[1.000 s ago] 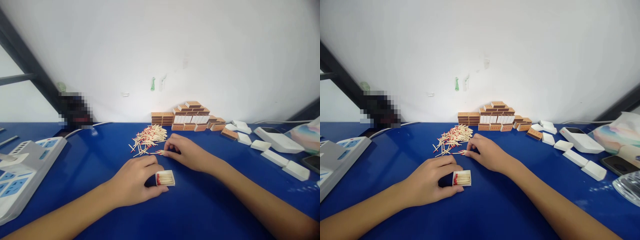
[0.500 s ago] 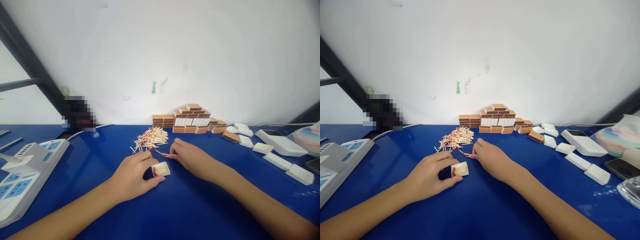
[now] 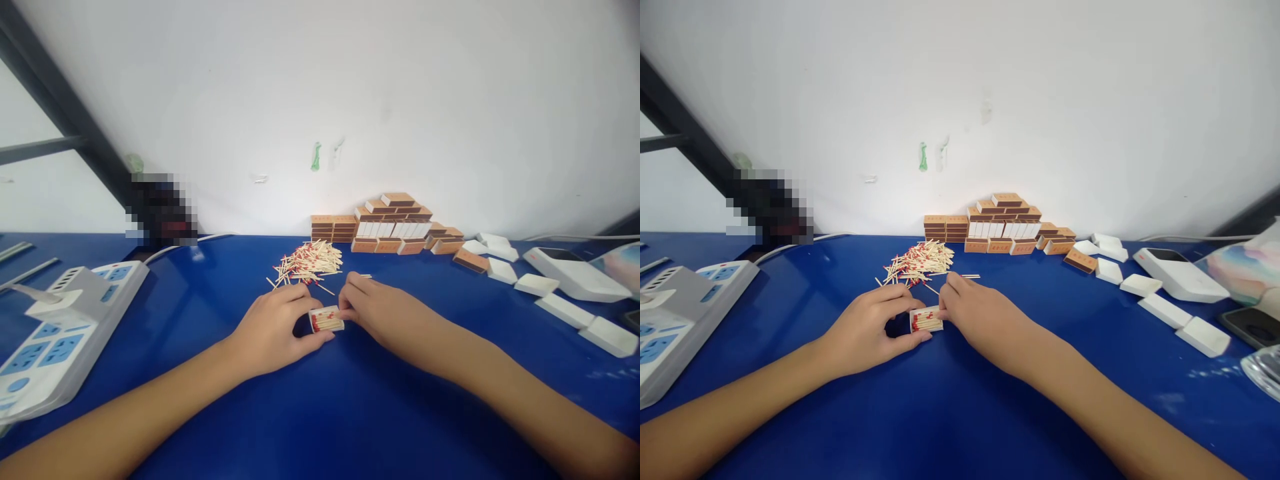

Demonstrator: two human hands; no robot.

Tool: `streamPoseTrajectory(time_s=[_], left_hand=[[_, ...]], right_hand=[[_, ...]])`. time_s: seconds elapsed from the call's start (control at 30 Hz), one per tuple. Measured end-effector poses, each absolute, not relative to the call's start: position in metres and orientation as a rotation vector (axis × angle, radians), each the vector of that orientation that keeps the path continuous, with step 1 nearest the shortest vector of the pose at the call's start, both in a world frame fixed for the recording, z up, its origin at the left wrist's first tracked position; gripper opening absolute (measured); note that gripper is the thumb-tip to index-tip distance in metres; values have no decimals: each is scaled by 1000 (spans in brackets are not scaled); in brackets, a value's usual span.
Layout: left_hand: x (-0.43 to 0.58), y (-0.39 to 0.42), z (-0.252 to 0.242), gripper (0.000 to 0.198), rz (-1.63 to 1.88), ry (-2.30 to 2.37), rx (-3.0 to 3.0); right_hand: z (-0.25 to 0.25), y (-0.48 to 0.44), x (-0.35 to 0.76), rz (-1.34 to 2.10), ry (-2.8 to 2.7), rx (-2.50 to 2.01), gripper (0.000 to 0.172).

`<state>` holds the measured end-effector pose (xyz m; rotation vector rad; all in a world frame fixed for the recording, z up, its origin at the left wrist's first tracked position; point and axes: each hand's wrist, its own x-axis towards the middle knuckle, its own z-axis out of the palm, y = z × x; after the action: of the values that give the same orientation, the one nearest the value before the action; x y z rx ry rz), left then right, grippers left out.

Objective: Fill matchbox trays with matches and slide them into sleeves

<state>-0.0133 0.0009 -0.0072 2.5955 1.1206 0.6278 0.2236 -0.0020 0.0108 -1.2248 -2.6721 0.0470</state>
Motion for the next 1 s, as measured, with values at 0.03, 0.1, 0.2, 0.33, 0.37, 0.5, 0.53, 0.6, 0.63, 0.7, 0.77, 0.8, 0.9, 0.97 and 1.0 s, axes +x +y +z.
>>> streamPoseTrajectory(time_s=[0.03,0.1,0.2,0.33,0.37,0.5,0.53,0.6,0.63,0.7,0.77,0.8,0.9,0.97,1.0], left_hand=[[-13,1,-7,31,628,1113,2600],[-13,0,-7,31,620,1099,2612],[-12,0,-7,30,602,1083,2635],[-11,0,-7,28,606,1061,2642],[-11,0,-7,28,609,1062,2643],[-11,-1,-6,30,601,1076,2650],[-11,-1,-6,30,596,1076,2651],[-12,-2,-5,31,594,1073,2653],[-12,-2,-5,31,594,1068,2654],[-12,-2,-5,31,590,1062,2657],[-12,-2,-5,31,581,1060,2659],[-12,-2,-5,31,577,1062,2659],[-12,-1,-6,33,577,1074,2658],[-12,-1,-7,34,579,1078,2658],[-12,-1,-7,34,578,1077,2660]], right_hand=[[9,-3,222,-21,-2697,-1179,11],[3,-5,219,-143,-2731,-1092,13],[-5,-7,217,-238,-2746,-1059,12],[-13,-9,212,-269,-2748,-1097,6],[-13,-9,211,-262,-2742,-1110,8],[-8,-9,208,-80,-2711,-1142,20],[-6,-9,209,-15,-2708,-1146,22],[0,-8,210,96,-2703,-1160,22],[2,-8,211,139,-2695,-1170,21],[7,-9,212,204,-2662,-1192,18],[10,-9,212,254,-2639,-1209,16],[12,-10,213,269,-2635,-1217,16],[14,-9,214,272,-2657,-1239,18],[14,-9,216,252,-2687,-1242,19],[14,-8,217,238,-2701,-1238,18]])
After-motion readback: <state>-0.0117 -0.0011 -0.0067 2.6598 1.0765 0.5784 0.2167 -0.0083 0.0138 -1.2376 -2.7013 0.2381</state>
